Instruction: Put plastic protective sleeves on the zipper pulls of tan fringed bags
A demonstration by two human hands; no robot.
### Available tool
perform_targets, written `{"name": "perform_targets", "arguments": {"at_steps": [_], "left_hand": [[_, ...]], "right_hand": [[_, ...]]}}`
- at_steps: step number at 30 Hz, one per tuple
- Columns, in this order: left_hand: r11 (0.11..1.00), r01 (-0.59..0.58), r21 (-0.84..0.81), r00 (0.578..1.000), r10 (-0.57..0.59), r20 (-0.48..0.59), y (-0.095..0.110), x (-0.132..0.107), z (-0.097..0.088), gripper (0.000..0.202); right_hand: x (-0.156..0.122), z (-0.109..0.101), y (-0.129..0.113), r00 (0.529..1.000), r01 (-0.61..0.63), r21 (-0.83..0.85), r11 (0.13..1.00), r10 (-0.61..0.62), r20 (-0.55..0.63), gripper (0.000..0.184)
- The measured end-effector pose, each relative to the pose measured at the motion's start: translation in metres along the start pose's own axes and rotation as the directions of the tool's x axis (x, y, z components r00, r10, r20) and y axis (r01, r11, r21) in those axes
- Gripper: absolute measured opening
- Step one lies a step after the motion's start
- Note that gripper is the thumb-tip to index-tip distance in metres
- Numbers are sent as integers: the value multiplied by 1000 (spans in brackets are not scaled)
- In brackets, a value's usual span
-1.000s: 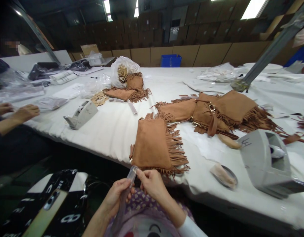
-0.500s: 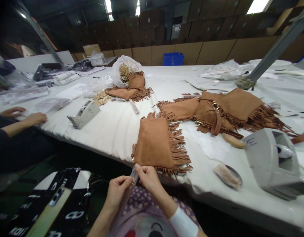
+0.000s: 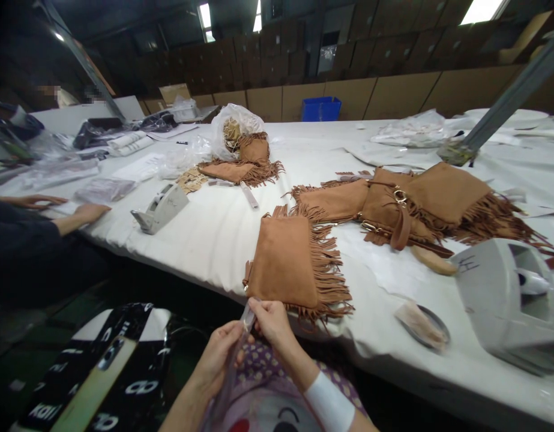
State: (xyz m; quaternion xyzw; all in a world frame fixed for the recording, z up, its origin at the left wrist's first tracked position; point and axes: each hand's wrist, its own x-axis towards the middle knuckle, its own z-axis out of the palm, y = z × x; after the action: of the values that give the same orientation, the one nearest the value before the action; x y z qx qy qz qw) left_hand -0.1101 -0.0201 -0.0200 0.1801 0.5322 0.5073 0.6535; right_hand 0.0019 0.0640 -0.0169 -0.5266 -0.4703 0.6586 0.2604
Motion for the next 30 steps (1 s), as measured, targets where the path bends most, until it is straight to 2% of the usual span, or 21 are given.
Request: {"name": "perform_targets", "arguments": {"at_steps": [3, 7, 10, 15, 20, 26, 28, 30], "left_hand": [[1000, -5, 2, 989, 5, -146, -7, 5, -1, 42], [995, -103, 9, 972, 102, -212, -10, 8, -2, 38], [985, -162, 50, 960, 169, -225, -9, 7, 0, 39], [980, -141, 138, 957, 170, -234, -8, 5, 5, 42], [966, -175, 193, 943, 221, -250, -10, 6, 5, 44], [916, -243, 318, 920, 322, -225, -10, 6, 5, 46], [921, -242, 306, 928, 312, -204, -9, 4, 6, 46], [949, -219, 227, 948, 261, -180, -9, 3, 6, 45]], "right_hand": [[-1, -4, -1, 998, 30, -58, 998, -26, 58, 54], [-2, -7, -2, 992, 40, -99, 994, -28, 120, 46], [-2, -6, -3, 992, 14, -50, 999, -7, 127, 41], [1, -3, -1, 995, -28, 2, 1000, 28, 91, 38], [-2, -3, -1, 996, -27, -15, 1000, 28, 83, 38], [-12, -2, -5, 983, 0, -10, 1000, 2, 182, 29], [-12, -1, -5, 985, 0, 19, 1000, -3, 174, 28], [-9, -1, -4, 987, -18, 31, 999, 13, 159, 27]]}}
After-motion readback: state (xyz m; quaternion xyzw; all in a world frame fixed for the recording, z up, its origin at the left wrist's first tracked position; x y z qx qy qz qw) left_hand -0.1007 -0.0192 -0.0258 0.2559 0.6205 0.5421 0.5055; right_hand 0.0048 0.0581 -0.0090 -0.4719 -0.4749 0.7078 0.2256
